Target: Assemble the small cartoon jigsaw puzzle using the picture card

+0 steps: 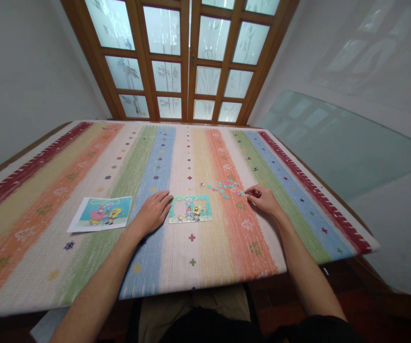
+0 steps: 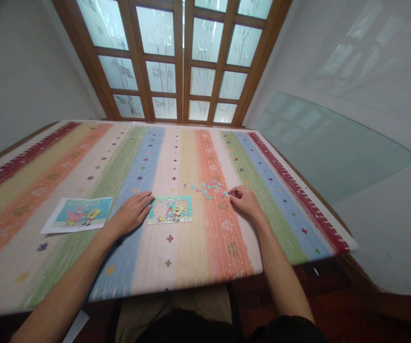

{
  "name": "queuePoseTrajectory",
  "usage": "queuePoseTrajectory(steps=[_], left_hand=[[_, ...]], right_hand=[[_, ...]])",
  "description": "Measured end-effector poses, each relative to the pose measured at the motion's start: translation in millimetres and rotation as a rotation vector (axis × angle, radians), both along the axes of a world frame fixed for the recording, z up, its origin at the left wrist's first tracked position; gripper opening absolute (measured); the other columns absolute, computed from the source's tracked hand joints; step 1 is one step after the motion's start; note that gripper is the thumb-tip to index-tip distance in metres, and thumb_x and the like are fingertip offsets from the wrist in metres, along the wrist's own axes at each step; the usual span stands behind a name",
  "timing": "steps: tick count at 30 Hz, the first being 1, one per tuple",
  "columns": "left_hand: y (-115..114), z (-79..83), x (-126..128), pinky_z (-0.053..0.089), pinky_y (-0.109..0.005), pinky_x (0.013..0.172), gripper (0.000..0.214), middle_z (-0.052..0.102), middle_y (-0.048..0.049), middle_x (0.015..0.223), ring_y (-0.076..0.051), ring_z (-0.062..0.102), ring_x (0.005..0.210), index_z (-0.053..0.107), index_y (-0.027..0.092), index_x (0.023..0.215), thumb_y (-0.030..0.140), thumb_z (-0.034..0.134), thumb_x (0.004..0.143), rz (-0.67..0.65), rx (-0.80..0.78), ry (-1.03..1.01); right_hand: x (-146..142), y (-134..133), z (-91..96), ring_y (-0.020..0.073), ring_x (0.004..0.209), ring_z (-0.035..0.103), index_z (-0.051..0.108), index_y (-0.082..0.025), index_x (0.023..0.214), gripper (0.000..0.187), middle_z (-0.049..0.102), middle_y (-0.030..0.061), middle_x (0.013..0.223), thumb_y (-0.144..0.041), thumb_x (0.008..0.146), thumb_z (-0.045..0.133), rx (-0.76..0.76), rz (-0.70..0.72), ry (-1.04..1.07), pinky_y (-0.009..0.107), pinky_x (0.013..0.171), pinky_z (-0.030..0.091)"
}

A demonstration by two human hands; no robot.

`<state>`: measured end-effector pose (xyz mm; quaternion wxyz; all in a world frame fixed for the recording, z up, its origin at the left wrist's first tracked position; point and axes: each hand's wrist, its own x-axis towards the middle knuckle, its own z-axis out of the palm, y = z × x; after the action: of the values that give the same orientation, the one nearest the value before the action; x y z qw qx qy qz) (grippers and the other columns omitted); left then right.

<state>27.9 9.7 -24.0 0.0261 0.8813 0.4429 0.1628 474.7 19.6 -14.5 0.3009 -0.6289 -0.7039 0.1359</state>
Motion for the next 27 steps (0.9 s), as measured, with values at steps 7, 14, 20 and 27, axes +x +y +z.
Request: queuePoseTrajectory(steps=[7,14,20,27], left_hand=[[1.7,-6.1,-1.8,0.043,-0.052,0.112,0.043,0.057,-0.0162,0.144,-0.031,0.052,0.133,0.056,0.015,0.136,0.034,0.033,0.105,0.013,0.004,-0.019],[2.9,-6.5,-2.9,0.042,-0.052,0.114,0.042,0.057,-0.0149,0.144,-0.03,0.052,0.133,0.057,0.016,0.136,0.032,0.035,0.104,0.009,0.002,-0.017],[1.8,-4.3,-2.1,0.042,-0.053,0.114,0.043,0.057,-0.0158,0.144,-0.03,0.052,0.133,0.056,0.015,0.137,0.033,0.035,0.104,0.012,-0.01,-0.033],[1.8,-4.6,-2.5,0.041,-0.053,0.115,0.042,0.057,-0.0144,0.145,-0.03,0.053,0.134,0.056,0.017,0.136,0.032,0.036,0.103,0.021,-0.012,-0.03]], right_hand=[[1.4,0.0,0.6,0.0192,0.067,0.058,0.076,-0.02,0.086,0.024,0.068,0.006,0.076,-0.029,0.073,0.058,-0.003,0.018,-0.028,0.033,0.068,0.048],[0.9,-1.0,-1.4,0.0198,0.069,0.06,0.076,-0.021,0.083,0.021,0.071,0.0075,0.08,-0.028,0.074,0.06,0.003,0.013,0.002,0.034,0.07,0.049],[-1.3,-4.0,1.1,0.0199,0.07,0.06,0.077,-0.021,0.079,0.019,0.07,0.0077,0.08,-0.029,0.074,0.06,0.004,0.012,0.035,0.035,0.071,0.049],[-1.4,-3.0,2.9,0.0202,0.07,0.061,0.076,-0.021,0.08,0.018,0.07,0.007,0.081,-0.029,0.075,0.061,-0.003,0.014,0.024,0.035,0.071,0.049]])
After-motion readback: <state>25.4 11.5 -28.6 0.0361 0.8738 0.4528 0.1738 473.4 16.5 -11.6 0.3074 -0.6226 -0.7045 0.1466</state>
